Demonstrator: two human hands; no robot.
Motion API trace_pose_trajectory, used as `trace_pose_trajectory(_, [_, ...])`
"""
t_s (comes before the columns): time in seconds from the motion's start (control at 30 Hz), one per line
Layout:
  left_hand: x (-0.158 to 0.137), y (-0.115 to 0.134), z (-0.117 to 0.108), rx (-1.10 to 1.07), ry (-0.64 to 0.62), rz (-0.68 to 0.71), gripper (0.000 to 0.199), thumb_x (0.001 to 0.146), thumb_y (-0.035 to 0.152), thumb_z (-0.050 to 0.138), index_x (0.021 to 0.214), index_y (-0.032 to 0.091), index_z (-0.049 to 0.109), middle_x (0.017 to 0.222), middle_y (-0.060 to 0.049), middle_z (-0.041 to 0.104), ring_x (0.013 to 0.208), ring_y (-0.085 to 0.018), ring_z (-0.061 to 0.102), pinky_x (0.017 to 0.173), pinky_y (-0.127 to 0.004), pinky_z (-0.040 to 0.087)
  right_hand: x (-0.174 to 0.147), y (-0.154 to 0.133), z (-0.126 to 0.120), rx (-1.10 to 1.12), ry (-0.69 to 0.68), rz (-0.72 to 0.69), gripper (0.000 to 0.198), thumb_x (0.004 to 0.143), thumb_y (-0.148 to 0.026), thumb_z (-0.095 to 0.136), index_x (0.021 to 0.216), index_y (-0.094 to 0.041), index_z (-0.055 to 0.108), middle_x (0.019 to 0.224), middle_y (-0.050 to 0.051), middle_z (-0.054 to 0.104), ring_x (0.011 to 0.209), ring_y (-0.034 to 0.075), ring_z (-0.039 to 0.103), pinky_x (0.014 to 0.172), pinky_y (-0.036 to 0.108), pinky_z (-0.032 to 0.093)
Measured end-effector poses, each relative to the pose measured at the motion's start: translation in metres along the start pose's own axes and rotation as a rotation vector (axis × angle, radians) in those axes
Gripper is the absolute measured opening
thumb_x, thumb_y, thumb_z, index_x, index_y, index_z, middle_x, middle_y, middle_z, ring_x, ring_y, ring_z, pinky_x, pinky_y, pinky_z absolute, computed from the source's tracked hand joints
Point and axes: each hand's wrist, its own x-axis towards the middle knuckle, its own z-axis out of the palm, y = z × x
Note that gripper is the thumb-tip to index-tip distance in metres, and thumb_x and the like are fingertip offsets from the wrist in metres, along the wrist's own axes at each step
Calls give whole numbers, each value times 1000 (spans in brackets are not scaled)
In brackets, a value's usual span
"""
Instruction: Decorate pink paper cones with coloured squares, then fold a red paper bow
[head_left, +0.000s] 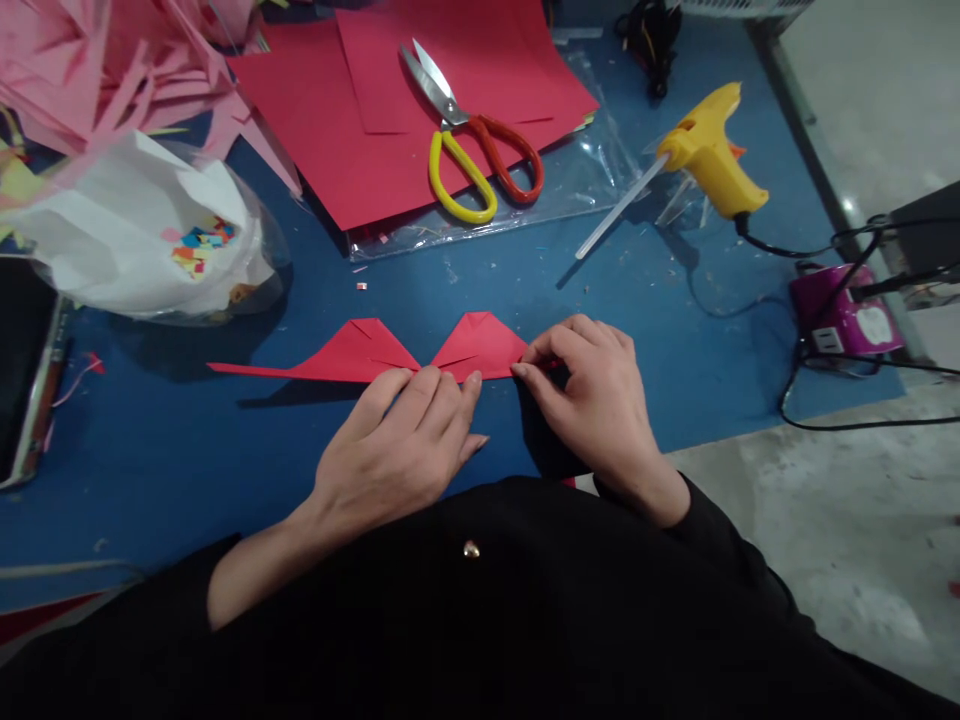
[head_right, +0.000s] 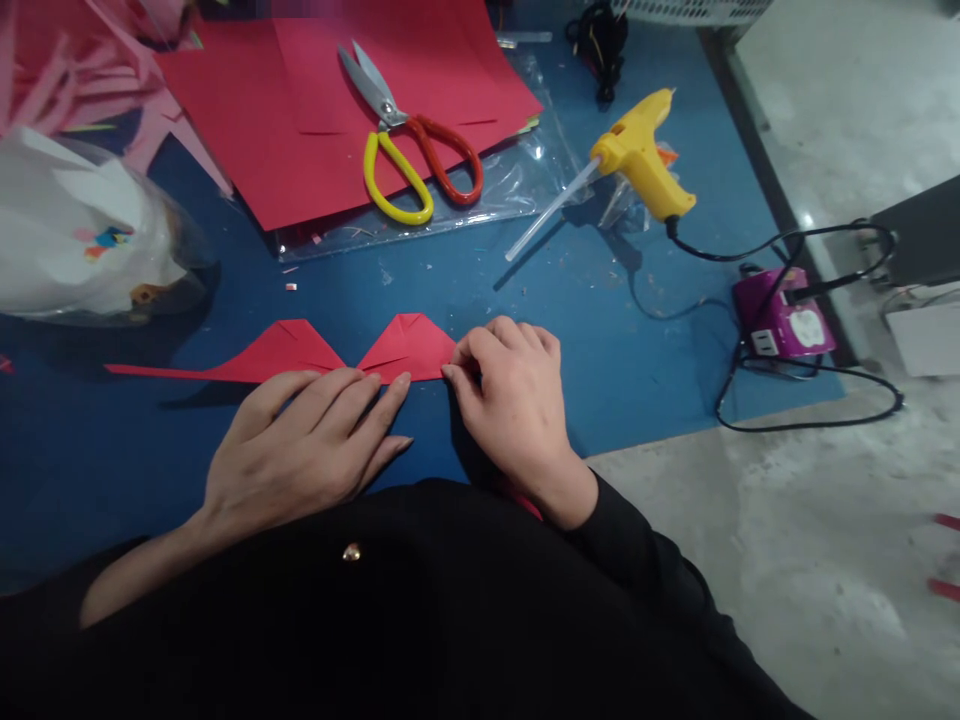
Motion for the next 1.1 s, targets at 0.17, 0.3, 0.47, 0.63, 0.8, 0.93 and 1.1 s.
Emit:
trace_pose_trajectory(0.17, [0,1,0,5,-7,-4,42,100,39,55,121,6,71,98,-10,77,93,-25,68,84,-38,47,-3,8,-3,21,43,51,10,89,-25,65,80,-22,64,82,1,63,84,22,59,89,40,38])
trace_pose_trajectory(0.3, [1,0,-1,3,16,-1,42,100,40,54,120,7,71,96,-10,77,90,-25,68,82,-37,47,-5,13,-6,16,58,66,12,90,-26,65,79,-23,63,82,1,64,83,22,59,88,41,39])
trace_pose_trajectory(0.47, [1,-2,0,-14,29,8,39,99,39,56,118,9,72,97,-12,76,89,-26,68,80,-38,47,-7,22,-10,-3,69,84,13,89,-25,64,77,-23,61,81,1,63,81,22,59,84,40,41])
trace_pose_trajectory(0.63, [1,-3,0,-20,42,21,39,98,37,57,117,6,71,97,-14,76,89,-26,68,80,-38,47,-17,31,-17,-36,123,129,16,89,-27,63,74,-23,60,79,1,63,78,21,59,79,39,42])
trace_pose_trajectory(0.8, [2,-2,0,-1,30,20,39,100,38,54,118,8,70,96,-12,76,89,-26,68,80,-38,47,-32,13,-19,-116,414,-53,10,95,-26,59,101,-21,66,99,8,73,96,26,66,90,44,47])
trace_pose_trajectory(0.93, [2,0,-2,9,10,-6,39,100,36,53,119,6,69,95,-11,75,90,-26,68,82,-39,48,-33,-7,-2,-80,109,-473,36,102,-28,49,134,-14,57,127,13,71,122,23,63,105,42,48])
trace_pose_trajectory(1.1, [0,-2,-3,-31,28,-9,35,100,34,53,113,8,72,102,-11,77,93,-26,69,82,-39,49,-32,-16,18,-185,-14,-550,52,106,-38,40,139,-1,54,141,19,62,135,26,56,113,43,46])
